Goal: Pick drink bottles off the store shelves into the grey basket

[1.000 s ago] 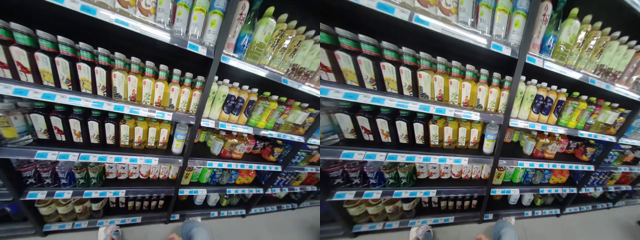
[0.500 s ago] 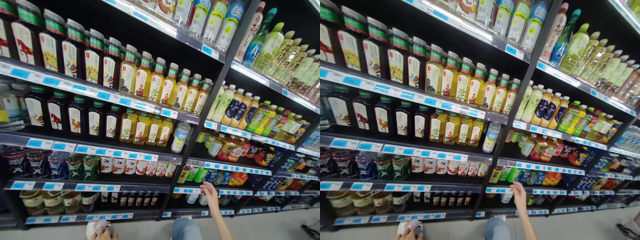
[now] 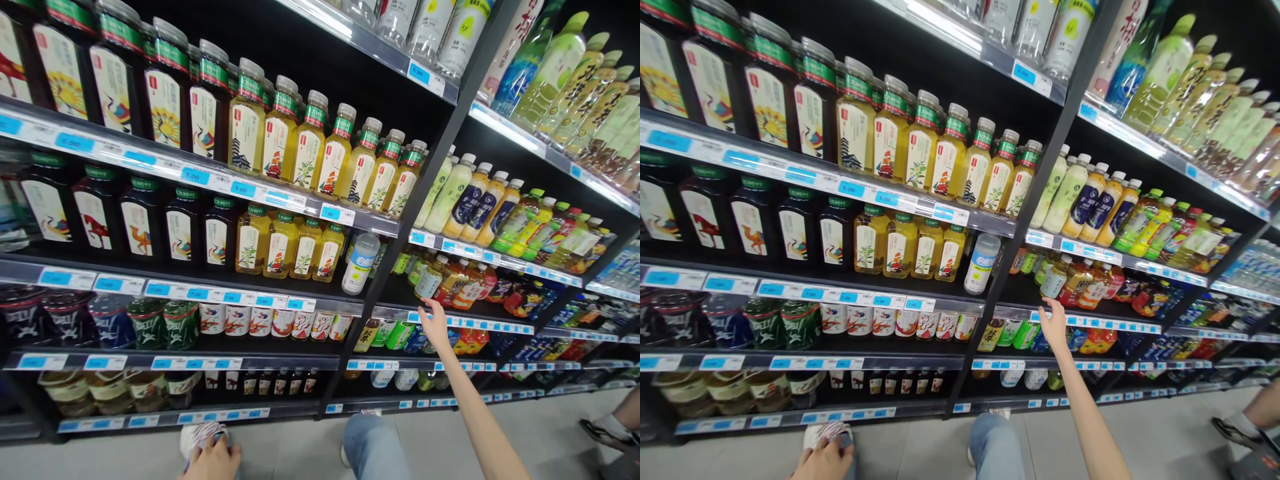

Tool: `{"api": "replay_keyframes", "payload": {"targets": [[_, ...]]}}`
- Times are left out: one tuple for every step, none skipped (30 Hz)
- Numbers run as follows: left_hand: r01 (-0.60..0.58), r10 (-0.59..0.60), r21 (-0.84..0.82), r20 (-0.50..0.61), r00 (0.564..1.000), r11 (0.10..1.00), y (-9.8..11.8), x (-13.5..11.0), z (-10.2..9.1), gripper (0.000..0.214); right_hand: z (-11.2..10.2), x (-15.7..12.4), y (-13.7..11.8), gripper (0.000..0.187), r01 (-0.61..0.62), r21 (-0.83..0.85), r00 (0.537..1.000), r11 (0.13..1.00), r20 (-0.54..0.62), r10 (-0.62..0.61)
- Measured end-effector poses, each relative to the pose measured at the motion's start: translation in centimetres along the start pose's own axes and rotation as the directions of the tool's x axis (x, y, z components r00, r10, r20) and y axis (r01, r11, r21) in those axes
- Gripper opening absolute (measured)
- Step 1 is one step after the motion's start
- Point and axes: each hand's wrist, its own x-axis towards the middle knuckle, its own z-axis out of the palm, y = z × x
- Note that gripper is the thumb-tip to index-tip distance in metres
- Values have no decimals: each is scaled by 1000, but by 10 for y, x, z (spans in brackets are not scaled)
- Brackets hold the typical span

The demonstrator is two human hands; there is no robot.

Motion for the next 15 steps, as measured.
{"api": "replay_keyframes", "payload": {"targets": [[2,-2,-2,5,1000,1000,0,0,0,52,3,2,4,45,11,-19,1000,1000,22,-11],[4,-4,-9,16,1000,1000,0,0,0,52,5,3,8,43,20,-39,999,999,44,-19],[6,-5,-17,29,1000,1000,0,0,-1,52,7,3,12,41,25,-61,998,998,64,-21],[7,-5,-26,40,999,1000,0,1,-1,52,9,4,16,39,25,-86,996,996,84,-18],[8,-6,-32,51,999,999,-1,1,-2,52,10,4,18,37,23,-115,995,993,103,-11],[9,-7,-37,57,998,999,-1,2,-2,52,11,4,20,35,23,-148,992,989,127,-4],[10,-8,-41,59,998,999,-2,3,-2,52,10,5,21,34,27,-186,988,982,153,2],[12,-9,-46,59,998,999,-2,4,-1,51,9,7,21,32,39,-227,983,973,183,4],[11,-8,-51,55,998,999,-2,5,0,50,8,9,20,30,57,-271,976,961,216,3],[9,-6,-54,48,999,999,-2,6,1,49,6,12,17,29,80,-317,968,945,252,2],[6,-4,-55,37,999,998,-2,6,3,49,4,15,14,28,107,-368,956,924,293,6],[3,-2,-53,27,1000,999,-2,6,4,49,1,19,10,27,134,-419,943,898,334,15],[1,0,-48,19,1000,999,-1,6,6,49,-1,23,6,27,159,-464,928,872,371,28],[-3,4,-41,9,1000,999,-1,6,7,49,-3,26,2,26,181,-497,914,848,404,42],[-11,11,-32,-3,1000,999,0,5,8,50,-5,30,-1,25,197,-520,901,831,430,55]]}}
